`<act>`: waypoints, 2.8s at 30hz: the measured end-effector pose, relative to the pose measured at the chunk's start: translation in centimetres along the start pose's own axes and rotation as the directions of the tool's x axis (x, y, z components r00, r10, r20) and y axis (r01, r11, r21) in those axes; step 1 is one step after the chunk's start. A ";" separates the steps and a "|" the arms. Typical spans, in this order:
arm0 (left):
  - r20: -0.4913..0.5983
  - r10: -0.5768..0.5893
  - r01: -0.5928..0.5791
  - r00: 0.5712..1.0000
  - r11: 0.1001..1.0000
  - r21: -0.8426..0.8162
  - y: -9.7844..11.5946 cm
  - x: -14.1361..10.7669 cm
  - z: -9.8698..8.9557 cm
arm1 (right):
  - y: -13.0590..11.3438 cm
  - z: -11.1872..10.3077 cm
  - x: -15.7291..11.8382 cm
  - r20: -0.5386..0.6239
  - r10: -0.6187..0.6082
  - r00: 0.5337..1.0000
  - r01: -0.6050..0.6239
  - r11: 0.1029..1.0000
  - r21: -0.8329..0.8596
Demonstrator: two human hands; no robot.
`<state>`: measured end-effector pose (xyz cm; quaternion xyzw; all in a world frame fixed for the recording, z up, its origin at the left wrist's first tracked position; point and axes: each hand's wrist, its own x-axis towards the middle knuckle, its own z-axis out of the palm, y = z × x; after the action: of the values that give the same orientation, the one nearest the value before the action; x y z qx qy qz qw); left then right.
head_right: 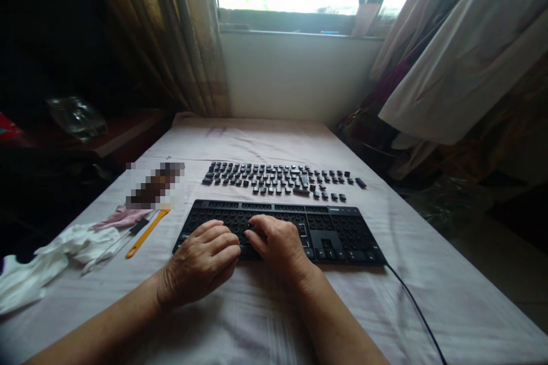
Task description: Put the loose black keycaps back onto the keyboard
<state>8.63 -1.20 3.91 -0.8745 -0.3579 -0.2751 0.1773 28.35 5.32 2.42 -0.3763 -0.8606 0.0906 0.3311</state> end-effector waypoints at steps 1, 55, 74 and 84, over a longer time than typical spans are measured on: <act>-0.011 -0.015 0.014 1.000 1.000 -0.010 0.3 0.2 0.2 | 0.0 0.0 0.0 -0.005 -0.004 1.000 0.004 1.000 0.003; 0.046 -0.350 0.353 0.936 0.929 -0.112 1.8 -3.5 0.4 | -2.1 -0.4 -0.6 0.140 0.018 0.990 -0.030 0.996 0.083; 0.054 -0.373 0.376 0.926 0.925 -0.065 2.2 -3.3 0.5 | -2.6 -0.1 -0.1 0.114 0.048 0.992 -0.057 0.995 0.079; 0.055 -0.403 0.407 0.913 0.910 -0.082 2.3 -3.3 0.6 | -2.6 0.1 -0.3 0.072 0.036 0.997 -0.044 0.992 0.115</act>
<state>8.56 -4.27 1.16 -0.7935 -0.5216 -0.3056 0.0697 26.90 3.34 3.23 -0.3702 -0.8571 0.1603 0.3205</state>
